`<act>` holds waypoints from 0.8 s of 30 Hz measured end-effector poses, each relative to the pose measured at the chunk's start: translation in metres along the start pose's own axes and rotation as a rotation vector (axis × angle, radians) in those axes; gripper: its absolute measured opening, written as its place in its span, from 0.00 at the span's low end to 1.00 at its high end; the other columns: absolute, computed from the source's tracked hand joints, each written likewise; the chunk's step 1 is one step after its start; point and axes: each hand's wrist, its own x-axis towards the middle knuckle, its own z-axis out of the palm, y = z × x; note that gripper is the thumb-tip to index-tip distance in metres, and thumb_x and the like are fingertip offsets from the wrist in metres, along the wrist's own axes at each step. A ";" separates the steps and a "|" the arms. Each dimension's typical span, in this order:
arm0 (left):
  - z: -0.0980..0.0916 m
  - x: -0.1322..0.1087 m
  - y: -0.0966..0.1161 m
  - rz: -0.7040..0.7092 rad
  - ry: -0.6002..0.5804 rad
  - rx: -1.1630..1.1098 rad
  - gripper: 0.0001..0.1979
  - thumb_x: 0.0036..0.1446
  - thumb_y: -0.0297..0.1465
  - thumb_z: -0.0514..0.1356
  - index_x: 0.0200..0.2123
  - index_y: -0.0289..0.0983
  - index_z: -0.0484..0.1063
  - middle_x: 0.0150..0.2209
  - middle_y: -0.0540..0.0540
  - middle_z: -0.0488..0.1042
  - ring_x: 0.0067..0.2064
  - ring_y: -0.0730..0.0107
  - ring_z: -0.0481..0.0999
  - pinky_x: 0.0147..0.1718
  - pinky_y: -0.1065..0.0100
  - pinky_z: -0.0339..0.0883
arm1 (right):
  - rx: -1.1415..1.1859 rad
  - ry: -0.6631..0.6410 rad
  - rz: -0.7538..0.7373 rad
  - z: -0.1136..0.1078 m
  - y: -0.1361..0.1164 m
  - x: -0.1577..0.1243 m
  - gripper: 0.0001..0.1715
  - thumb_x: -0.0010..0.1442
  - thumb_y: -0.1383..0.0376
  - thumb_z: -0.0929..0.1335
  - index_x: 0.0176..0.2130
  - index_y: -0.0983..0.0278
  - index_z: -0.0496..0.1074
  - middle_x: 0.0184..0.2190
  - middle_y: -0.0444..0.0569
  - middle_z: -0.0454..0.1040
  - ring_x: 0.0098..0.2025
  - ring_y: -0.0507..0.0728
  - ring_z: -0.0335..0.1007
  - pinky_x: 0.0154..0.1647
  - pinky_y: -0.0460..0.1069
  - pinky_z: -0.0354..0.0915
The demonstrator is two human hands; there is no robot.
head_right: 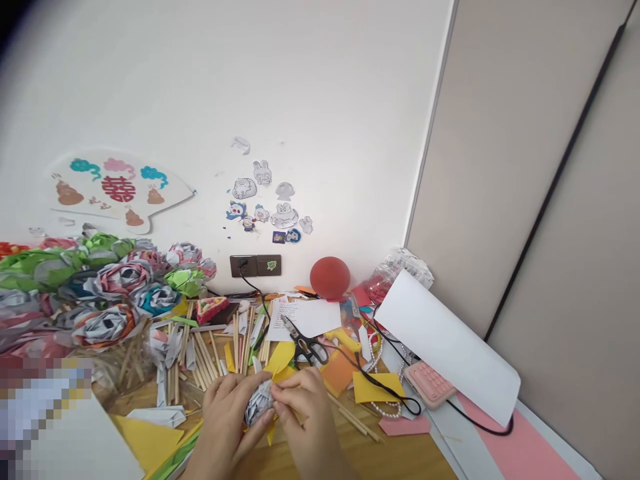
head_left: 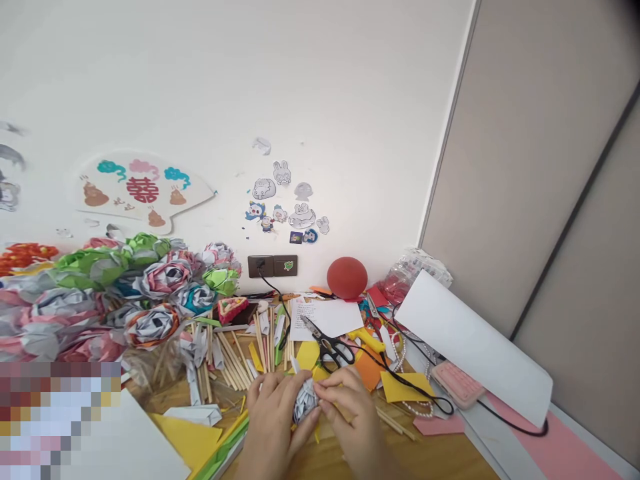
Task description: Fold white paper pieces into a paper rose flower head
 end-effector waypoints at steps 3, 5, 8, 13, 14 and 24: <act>-0.001 0.002 -0.001 -0.214 -0.051 -0.280 0.13 0.51 0.36 0.57 0.41 0.42 0.71 0.36 0.46 0.76 0.40 0.57 0.71 0.43 0.57 0.58 | 0.085 -0.046 0.040 -0.002 -0.004 0.000 0.15 0.61 0.62 0.63 0.46 0.55 0.73 0.36 0.51 0.72 0.41 0.58 0.67 0.42 0.53 0.65; -0.001 0.003 -0.003 -0.447 -0.075 -0.582 0.15 0.50 0.40 0.57 0.39 0.41 0.72 0.36 0.45 0.75 0.39 0.57 0.71 0.41 0.58 0.62 | 0.183 -0.033 0.139 -0.006 -0.005 0.001 0.18 0.61 0.57 0.62 0.49 0.56 0.71 0.37 0.51 0.74 0.44 0.60 0.67 0.47 0.56 0.62; 0.000 0.004 -0.002 -0.826 -0.046 -1.068 0.17 0.48 0.44 0.57 0.34 0.37 0.74 0.26 0.48 0.74 0.30 0.63 0.71 0.37 0.60 0.66 | 0.370 0.094 0.329 -0.014 -0.002 0.004 0.22 0.59 0.51 0.62 0.47 0.58 0.71 0.38 0.51 0.76 0.46 0.62 0.68 0.52 0.58 0.59; -0.005 0.007 0.006 -0.990 0.000 -1.665 0.11 0.47 0.40 0.61 0.29 0.37 0.74 0.13 0.56 0.63 0.20 0.75 0.64 0.37 0.64 0.67 | 0.494 0.130 0.388 -0.013 -0.002 0.005 0.20 0.59 0.51 0.63 0.39 0.61 0.75 0.37 0.51 0.76 0.43 0.60 0.70 0.48 0.55 0.63; -0.006 0.008 0.008 -0.982 -0.013 -1.722 0.11 0.47 0.39 0.62 0.28 0.37 0.74 0.12 0.57 0.62 0.19 0.76 0.62 0.35 0.66 0.67 | 0.480 0.102 0.359 -0.012 -0.003 0.004 0.20 0.60 0.51 0.62 0.38 0.61 0.75 0.36 0.51 0.76 0.42 0.60 0.70 0.47 0.54 0.64; -0.005 0.009 0.015 -1.061 -0.090 -1.836 0.07 0.47 0.35 0.64 0.26 0.37 0.73 0.18 0.55 0.68 0.21 0.77 0.62 0.27 0.71 0.63 | -0.005 -0.163 -0.039 -0.009 -0.018 0.002 0.20 0.62 0.58 0.60 0.53 0.57 0.65 0.49 0.51 0.67 0.52 0.59 0.60 0.53 0.55 0.58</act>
